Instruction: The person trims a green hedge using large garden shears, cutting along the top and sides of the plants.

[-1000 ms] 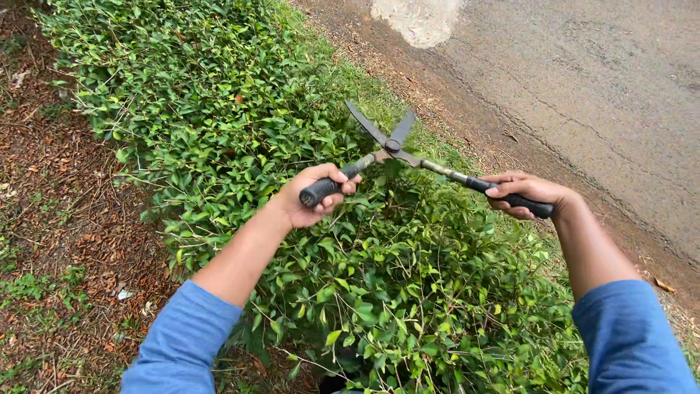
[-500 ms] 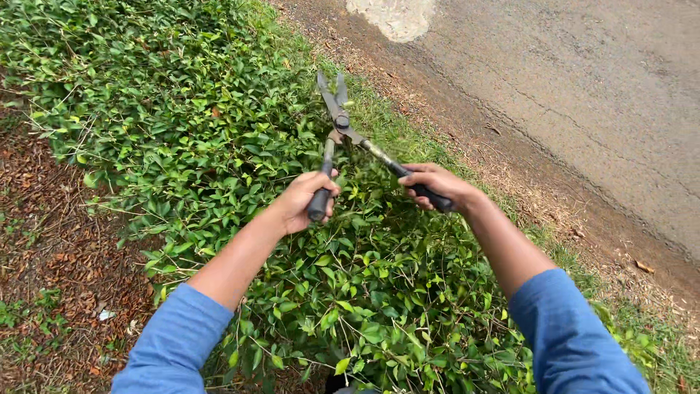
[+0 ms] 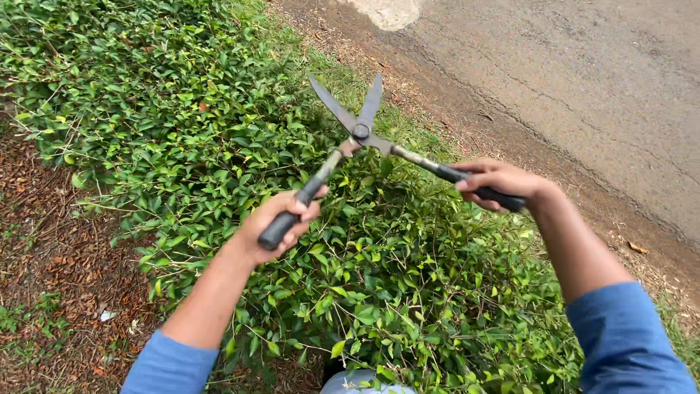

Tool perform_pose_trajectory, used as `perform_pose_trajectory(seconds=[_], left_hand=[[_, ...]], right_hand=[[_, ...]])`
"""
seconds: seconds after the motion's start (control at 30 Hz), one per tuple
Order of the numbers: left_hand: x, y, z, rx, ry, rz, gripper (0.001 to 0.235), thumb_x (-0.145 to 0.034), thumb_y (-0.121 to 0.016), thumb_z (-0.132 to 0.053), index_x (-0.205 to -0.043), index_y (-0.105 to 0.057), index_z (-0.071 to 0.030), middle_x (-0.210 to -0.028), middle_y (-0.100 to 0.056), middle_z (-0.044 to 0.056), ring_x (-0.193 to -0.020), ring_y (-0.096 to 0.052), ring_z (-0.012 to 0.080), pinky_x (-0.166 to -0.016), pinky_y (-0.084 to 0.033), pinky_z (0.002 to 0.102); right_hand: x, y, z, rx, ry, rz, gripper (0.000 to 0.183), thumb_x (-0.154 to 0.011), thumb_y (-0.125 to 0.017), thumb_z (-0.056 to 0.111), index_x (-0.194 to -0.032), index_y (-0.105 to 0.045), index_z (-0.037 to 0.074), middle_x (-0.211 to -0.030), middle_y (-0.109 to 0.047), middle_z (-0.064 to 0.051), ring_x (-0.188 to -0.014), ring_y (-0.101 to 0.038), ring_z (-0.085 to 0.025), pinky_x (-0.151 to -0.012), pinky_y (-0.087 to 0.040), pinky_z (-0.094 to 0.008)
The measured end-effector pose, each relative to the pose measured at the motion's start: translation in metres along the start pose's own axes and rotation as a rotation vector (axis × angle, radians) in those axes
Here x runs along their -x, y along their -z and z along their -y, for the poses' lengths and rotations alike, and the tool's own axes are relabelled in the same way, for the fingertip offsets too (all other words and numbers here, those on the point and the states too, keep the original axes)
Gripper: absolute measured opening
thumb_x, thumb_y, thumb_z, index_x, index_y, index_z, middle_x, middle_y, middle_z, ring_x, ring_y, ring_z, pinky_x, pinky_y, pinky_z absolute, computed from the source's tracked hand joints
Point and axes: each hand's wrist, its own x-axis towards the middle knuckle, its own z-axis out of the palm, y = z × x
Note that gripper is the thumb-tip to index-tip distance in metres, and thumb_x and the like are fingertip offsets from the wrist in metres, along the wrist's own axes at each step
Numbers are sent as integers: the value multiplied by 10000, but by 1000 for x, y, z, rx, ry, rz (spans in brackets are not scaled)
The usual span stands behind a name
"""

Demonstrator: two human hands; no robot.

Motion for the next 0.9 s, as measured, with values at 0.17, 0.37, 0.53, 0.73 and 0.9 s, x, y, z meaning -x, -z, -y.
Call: perform_pose_trajectory(seconds=[0.17,0.37,0.53,0.73,0.9], left_hand=[[65,-61,69,48,213,45,825,-1043,-671,-10,-1822,-417,94,-957,-655,140,-509,-698,126,-342,-602,239],[16,-69,89,197,381,83,851,-1049,-642,-67,-1838,-349,57,-987,-645,132,-549,-676,133,-361,-599,247],[-5,-112,136,-10,266,-39,892,-1074,-731,-68,-1832,-265,-8,-977,-733,108,-638,-659,98,-425,-596,188],[75,-90,150,-38,178,-93,986,-1050,-778,-40,-1900,-279,-27,-1030,-749,109,-568,-688,102,-404,-625,234],[177,-93,116,-139,198,-14,1074,-877,-788,-141,-1876,-424,8,-1050,-634,201,-480,-568,151,-326,-528,292]], right_hand=[[127,55,-73,11,-243,132,823,-996,-839,137,-1794,-641,114,-683,-640,-117,-366,-564,-172,-335,-411,-315],[160,80,-117,-43,-316,56,771,-1013,-807,95,-1772,-677,71,-737,-741,-245,-334,-553,-228,-314,-407,-356],[128,-15,-115,-125,-192,83,736,-1069,-762,186,-1781,-621,67,-739,-682,-110,-407,-585,-148,-329,-472,-280],[168,-121,-112,-179,-177,-80,694,-1073,-802,193,-1745,-656,98,-718,-709,-78,-423,-624,-144,-356,-546,-284],[253,-113,-111,193,-164,-138,857,-978,-891,341,-1802,-655,314,-719,-721,-26,-498,-716,-161,-442,-593,-332]])
